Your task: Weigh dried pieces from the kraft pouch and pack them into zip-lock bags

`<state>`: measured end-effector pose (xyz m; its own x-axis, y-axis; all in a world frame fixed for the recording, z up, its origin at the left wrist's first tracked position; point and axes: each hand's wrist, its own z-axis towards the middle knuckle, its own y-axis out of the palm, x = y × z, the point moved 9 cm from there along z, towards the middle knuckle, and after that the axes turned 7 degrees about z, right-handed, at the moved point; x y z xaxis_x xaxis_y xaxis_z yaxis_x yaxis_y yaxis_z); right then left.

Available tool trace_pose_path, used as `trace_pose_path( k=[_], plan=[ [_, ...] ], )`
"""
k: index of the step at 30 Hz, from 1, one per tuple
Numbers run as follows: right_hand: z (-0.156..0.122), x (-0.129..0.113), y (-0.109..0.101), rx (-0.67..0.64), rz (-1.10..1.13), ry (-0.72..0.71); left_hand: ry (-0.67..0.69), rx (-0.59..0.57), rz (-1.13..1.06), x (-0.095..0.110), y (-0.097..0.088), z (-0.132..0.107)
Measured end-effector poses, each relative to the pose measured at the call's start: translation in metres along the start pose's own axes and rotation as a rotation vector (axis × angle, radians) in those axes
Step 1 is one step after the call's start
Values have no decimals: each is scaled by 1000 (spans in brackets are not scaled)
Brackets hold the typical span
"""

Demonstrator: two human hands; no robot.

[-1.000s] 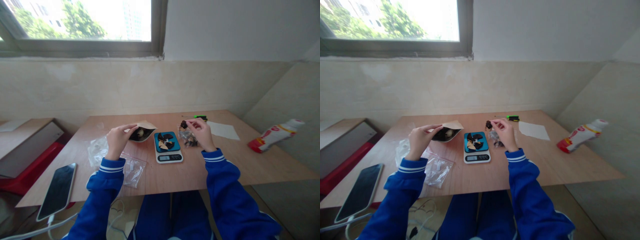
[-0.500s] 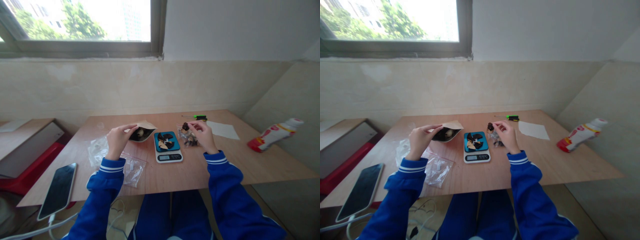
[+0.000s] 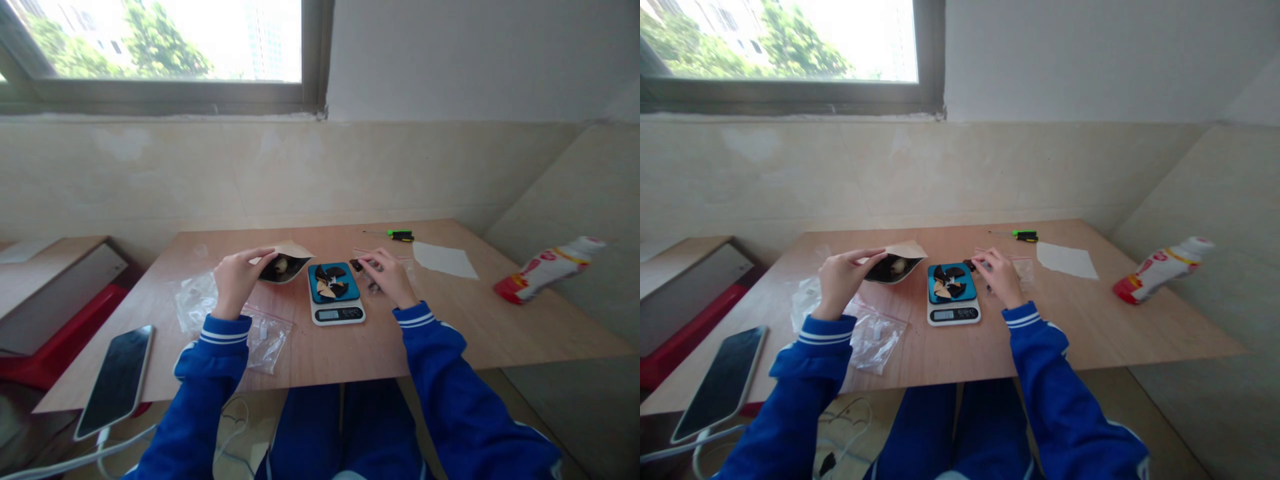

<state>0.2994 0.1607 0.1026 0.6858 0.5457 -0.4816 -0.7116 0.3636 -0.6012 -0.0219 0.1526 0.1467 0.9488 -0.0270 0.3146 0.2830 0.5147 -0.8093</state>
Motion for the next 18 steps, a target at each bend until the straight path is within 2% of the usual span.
trace_pose_path(
  k=[4,8,18],
  plan=[
    [-7,5,43,-193,-240,-120,-12,-19,0,0,0,0],
    [-14,7,67,-310,-263,-177,-13,-26,-20,-2,0,0],
    [-29,-6,68,-439,-255,-223,-12,-6,-36,-1,0,-1]
  ],
)
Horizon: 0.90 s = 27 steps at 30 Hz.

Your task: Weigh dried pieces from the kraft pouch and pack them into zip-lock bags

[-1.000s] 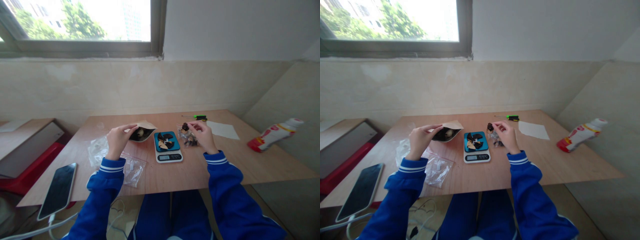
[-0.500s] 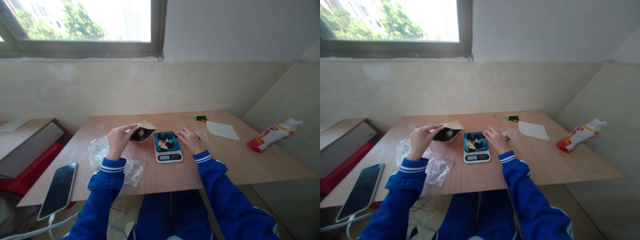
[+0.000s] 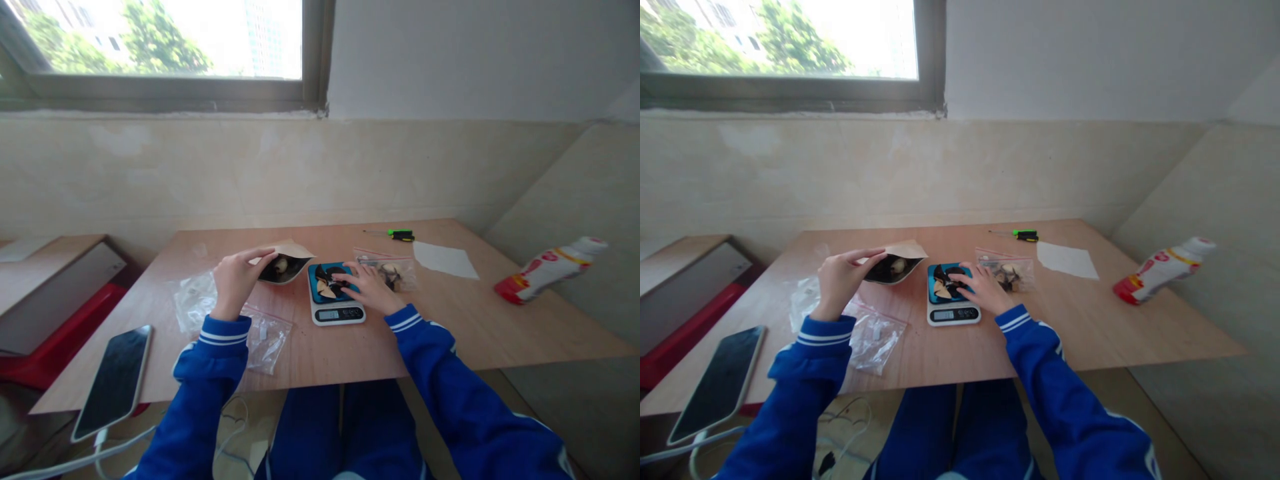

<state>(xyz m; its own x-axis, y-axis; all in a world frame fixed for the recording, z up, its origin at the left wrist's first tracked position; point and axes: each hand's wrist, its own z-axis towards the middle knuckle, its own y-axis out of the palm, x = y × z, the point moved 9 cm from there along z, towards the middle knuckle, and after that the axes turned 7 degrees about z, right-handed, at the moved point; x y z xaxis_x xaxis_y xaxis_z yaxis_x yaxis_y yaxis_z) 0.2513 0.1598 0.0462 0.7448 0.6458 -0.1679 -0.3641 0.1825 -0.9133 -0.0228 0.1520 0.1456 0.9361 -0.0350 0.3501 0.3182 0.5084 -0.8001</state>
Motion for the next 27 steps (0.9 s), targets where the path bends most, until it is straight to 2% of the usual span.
trace_pose_path(
  k=[6,10,15,19,23,27],
  plan=[
    [-2,-5,1,-32,55,-23,3,-5,-5,-1,-1,0],
    [-2,-9,3,-48,-16,-47,9,-5,-1,-1,0,0],
    [-3,-10,5,-9,-106,-132,3,-6,1,0,0,0],
    [-6,-3,1,80,-23,-146,-2,-9,2,-1,0,0],
    [-9,2,-18,209,143,-75,-2,-12,-4,-2,1,0],
    [-15,1,-62,467,400,61,-4,-5,-6,-2,0,-1]
  ],
)
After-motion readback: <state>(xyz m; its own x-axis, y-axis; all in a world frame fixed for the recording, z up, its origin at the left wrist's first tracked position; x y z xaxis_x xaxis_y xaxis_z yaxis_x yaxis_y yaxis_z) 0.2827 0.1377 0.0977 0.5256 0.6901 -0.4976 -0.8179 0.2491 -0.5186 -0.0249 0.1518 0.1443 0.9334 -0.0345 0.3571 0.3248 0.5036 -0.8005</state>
